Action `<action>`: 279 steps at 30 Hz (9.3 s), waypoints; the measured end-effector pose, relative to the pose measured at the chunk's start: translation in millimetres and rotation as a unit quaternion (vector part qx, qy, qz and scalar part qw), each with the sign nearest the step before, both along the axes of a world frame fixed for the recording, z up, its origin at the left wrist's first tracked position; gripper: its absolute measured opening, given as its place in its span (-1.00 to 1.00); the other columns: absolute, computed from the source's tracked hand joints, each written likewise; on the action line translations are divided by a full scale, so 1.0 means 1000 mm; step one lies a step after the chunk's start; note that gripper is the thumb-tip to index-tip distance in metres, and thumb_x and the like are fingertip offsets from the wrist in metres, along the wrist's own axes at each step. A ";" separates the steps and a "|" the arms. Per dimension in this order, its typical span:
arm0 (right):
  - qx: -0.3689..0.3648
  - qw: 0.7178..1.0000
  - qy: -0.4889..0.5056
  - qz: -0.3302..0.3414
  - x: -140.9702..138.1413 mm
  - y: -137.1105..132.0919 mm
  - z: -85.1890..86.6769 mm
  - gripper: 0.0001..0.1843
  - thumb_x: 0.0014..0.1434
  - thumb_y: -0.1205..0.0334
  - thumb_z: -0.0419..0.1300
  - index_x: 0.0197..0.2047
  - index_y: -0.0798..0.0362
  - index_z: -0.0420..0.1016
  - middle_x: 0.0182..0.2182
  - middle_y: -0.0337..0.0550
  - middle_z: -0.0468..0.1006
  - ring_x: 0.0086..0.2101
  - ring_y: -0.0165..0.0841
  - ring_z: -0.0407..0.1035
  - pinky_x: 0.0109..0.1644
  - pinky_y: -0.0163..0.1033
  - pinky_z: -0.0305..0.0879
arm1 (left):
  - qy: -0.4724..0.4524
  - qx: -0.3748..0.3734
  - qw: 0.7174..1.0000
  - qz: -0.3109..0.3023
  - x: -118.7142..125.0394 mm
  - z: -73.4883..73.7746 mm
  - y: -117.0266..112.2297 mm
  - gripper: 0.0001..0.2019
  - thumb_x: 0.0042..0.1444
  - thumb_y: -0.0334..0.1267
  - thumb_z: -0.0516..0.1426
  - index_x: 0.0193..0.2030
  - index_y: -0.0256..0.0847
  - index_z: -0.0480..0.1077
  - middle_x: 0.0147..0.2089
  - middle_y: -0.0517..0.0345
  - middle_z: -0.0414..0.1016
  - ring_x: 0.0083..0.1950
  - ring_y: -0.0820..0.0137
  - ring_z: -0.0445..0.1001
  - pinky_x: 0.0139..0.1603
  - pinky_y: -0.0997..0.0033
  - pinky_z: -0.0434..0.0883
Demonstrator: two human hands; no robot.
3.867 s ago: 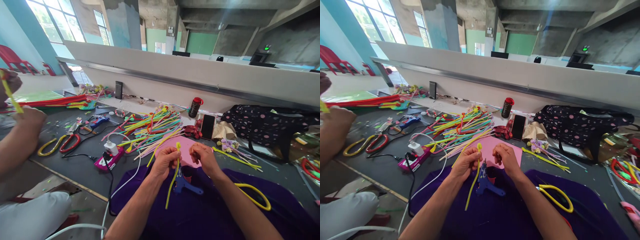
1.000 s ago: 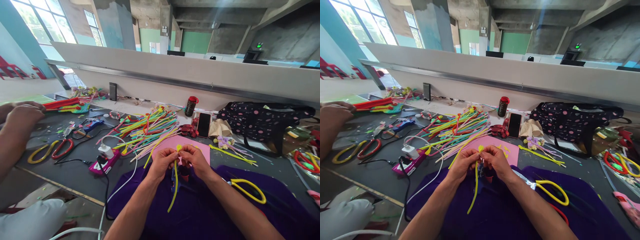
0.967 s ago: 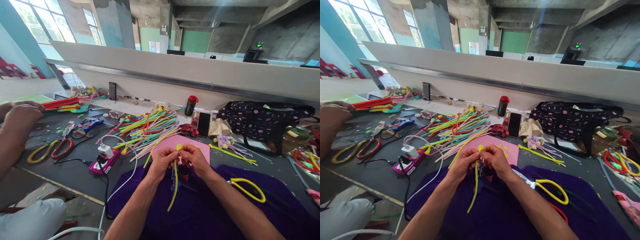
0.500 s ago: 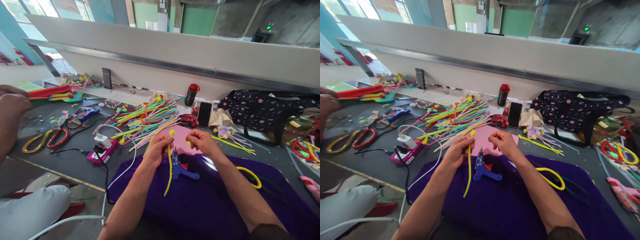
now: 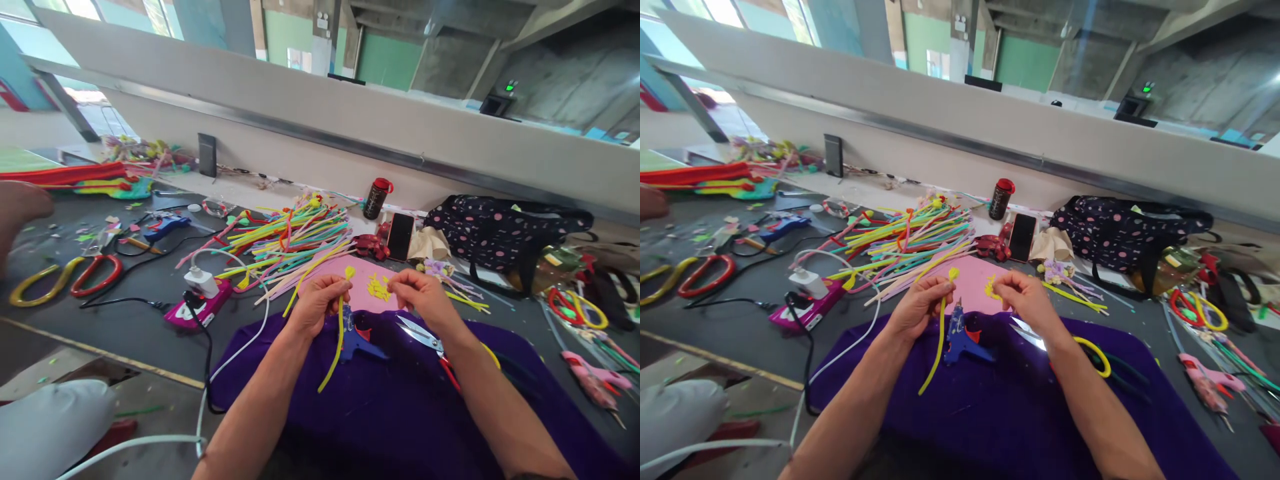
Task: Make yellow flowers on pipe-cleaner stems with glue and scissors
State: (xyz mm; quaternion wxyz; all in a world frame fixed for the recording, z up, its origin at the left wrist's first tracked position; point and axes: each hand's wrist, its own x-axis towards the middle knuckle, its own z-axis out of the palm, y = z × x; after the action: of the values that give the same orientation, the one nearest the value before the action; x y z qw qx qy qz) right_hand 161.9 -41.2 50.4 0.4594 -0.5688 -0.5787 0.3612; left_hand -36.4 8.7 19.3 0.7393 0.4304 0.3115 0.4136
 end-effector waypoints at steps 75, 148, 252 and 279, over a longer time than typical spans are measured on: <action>0.001 0.983 0.169 0.075 -0.008 -0.046 -0.051 -0.63 0.04 0.05 0.13 -0.12 0.08 0.34 -0.24 -0.04 0.48 -0.53 -0.41 0.33 -0.51 -0.29 0.23 | 0.094 0.036 0.992 0.075 -0.001 -0.019 -0.015 -0.75 -0.21 -0.12 0.22 -0.49 -0.29 0.38 -0.57 0.25 0.36 -0.64 0.64 0.20 -0.64 0.63 0.11; -0.020 0.999 0.042 -0.005 -0.004 -0.079 -0.060 -0.62 0.07 -0.04 0.07 -0.44 0.15 0.40 -0.62 -0.16 0.37 -0.57 -0.38 0.28 -0.48 -0.29 0.23 | 0.000 -0.055 0.996 -0.072 0.035 -0.026 -0.019 -0.73 -0.15 -0.13 0.21 -0.42 -0.34 0.40 -0.47 0.11 0.45 -0.61 0.60 0.31 -0.70 0.65 0.15; 0.029 0.855 -0.518 -0.014 -0.035 -0.073 -0.057 -0.59 -0.01 0.17 0.15 -0.06 0.07 0.27 -0.28 -0.06 0.35 -0.30 -0.22 0.30 -0.30 -0.21 0.20 | -0.141 -0.112 0.984 0.011 -0.004 0.000 0.005 -0.84 -0.15 -0.34 0.20 -0.37 -0.33 0.37 -0.57 0.27 0.34 -0.69 0.72 0.17 -0.80 0.77 0.03; -0.027 0.864 -0.502 0.031 0.023 0.044 -0.063 -0.80 0.07 0.22 0.06 -0.35 0.03 0.51 -0.35 -0.16 0.52 -0.31 -0.33 0.35 -0.33 -0.35 0.10 | -0.039 -0.076 0.994 -0.065 0.014 -0.015 -0.004 -0.79 -0.14 -0.21 0.21 -0.40 -0.32 0.40 -0.57 0.24 0.38 -0.70 0.68 0.20 -0.75 0.68 0.05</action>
State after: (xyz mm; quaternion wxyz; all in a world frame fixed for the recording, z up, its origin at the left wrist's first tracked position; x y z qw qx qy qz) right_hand 184.7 2.5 -12.2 0.0799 -0.6675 -0.7382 0.0561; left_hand -22.7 4.9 4.1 0.8067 0.3757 0.2849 0.3563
